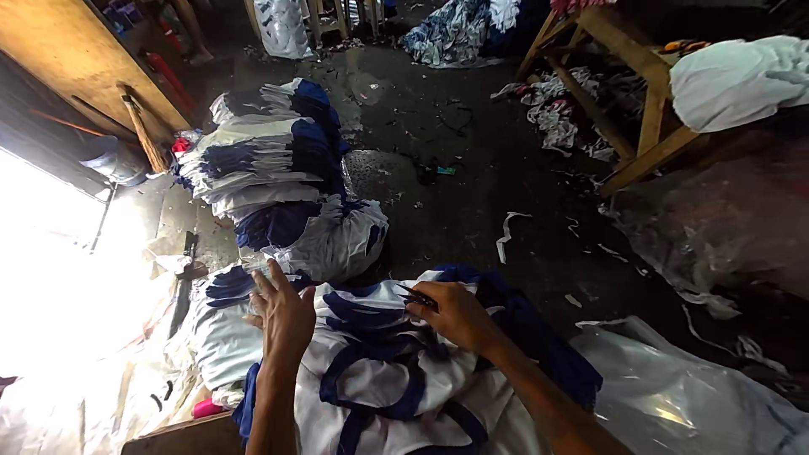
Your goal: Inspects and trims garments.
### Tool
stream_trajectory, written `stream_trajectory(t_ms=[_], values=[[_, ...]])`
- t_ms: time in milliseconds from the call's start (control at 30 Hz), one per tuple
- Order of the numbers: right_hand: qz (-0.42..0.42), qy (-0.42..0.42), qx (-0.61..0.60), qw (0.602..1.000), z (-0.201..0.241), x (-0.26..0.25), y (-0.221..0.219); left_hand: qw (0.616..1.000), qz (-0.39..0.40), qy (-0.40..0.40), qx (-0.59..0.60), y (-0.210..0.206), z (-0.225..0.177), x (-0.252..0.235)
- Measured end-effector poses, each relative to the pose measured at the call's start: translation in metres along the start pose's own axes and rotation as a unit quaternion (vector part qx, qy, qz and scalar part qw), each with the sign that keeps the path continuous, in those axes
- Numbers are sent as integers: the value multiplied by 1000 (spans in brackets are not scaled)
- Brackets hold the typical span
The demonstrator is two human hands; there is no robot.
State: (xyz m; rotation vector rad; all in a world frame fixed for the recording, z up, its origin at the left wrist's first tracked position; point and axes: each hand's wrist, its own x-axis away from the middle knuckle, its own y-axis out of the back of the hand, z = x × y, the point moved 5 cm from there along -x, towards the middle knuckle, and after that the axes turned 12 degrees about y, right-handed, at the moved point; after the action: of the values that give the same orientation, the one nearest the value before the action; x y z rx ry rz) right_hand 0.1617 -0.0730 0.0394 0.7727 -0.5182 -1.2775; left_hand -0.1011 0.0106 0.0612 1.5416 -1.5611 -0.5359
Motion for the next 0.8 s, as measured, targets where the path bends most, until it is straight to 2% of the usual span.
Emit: stream_trajectory(t_ms=[67, 167, 233, 300, 400, 467, 500, 533, 567, 633, 667, 733, 800], values=[[-27, 11, 3, 1000, 0, 0, -1, 998, 37, -41, -42, -16, -10, 8], [-57, 22, -6, 998, 1, 1, -2, 978, 108, -177, 34, -65, -45, 54], [-60, 9, -13, 998, 2, 3, 0, 967, 66, -231, 85, -89, -55, 75], [-37, -23, -27, 999, 0, 5, 3, 957, 0, -265, 114, -92, -53, 81], [-56, -27, -62, 996, -2, 6, 11, 922, -94, -367, 83, -81, -49, 95], [-95, 5, -50, 994, 2, 0, 17, 902, -106, -415, 53, -81, -44, 112], [-70, 17, -29, 997, 6, -5, 19, 894, -109, -432, 42, -83, -40, 121], [-3, 4, -16, 1000, 13, -10, 19, 886, -117, -448, 32, -86, -37, 129], [103, -39, -5, 994, 23, -14, 17, 878, -128, -461, 21, -87, -35, 135], [307, -125, 51, 942, 39, -18, 6, 866, -139, -479, 0, -87, -34, 144], [351, -142, 81, 922, 45, -16, 1, 863, -137, -486, -10, -87, -33, 147], [349, -142, 132, 917, 52, -11, 0, 861, -129, -491, -23, -88, -29, 151], [281, -133, 153, 938, 49, -9, 5, 864, -136, -484, -21, -86, -30, 149]])
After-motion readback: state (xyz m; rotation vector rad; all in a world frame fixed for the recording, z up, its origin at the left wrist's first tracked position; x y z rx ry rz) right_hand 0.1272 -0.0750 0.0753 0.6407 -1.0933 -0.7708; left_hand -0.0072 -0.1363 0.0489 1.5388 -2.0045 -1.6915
